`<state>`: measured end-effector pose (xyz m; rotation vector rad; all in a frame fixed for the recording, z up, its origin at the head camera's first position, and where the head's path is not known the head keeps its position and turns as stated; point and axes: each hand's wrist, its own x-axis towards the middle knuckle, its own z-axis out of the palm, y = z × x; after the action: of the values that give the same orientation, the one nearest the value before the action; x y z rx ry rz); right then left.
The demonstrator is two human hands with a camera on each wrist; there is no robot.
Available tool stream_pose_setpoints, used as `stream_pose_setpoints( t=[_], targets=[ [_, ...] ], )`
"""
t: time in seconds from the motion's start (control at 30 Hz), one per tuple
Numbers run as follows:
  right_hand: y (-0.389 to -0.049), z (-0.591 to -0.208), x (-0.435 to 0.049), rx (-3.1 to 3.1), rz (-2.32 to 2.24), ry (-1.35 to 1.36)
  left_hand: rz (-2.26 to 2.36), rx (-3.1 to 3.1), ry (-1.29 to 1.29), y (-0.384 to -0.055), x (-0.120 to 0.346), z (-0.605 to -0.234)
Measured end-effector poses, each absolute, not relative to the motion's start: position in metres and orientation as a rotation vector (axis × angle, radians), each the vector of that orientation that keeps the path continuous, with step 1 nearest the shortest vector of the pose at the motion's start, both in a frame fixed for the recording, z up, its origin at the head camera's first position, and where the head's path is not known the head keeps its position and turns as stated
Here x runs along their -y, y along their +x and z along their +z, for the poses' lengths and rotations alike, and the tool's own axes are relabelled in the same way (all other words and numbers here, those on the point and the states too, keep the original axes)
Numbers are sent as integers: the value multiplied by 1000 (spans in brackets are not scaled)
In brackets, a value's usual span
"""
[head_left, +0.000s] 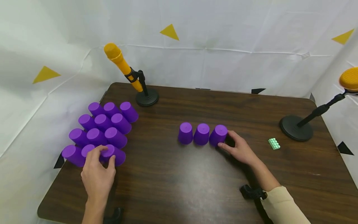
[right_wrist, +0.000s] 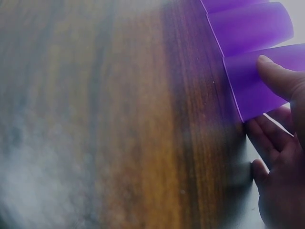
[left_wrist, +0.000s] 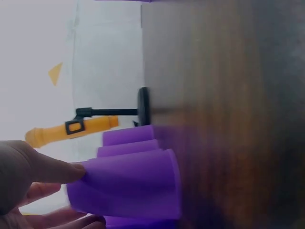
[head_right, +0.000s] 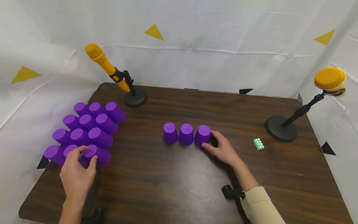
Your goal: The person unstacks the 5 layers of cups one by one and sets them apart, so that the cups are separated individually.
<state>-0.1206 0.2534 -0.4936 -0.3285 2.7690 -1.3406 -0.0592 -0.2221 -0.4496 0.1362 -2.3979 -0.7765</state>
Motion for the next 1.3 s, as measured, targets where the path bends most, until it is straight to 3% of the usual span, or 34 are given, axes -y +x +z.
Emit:
stream_pose_setpoints(
  t=[0.33,0.53,0.77,1.3],
  targets=[
    [-121,-493,-253,-2765,-1340,-317,-903,2259,-183,-71,178,-425],
    [-121,-492,-254,-2777,-1328,-299,-1207,2449,-446,-90,108,-437],
    [-122,-493,-253,-2774,-1338,-313,-1171,2580,-590,-126,53,-459],
    [-122,-494,-254,-2804,-1337,-346,-1157,2520,-584,-148,38,-469]
  ],
)
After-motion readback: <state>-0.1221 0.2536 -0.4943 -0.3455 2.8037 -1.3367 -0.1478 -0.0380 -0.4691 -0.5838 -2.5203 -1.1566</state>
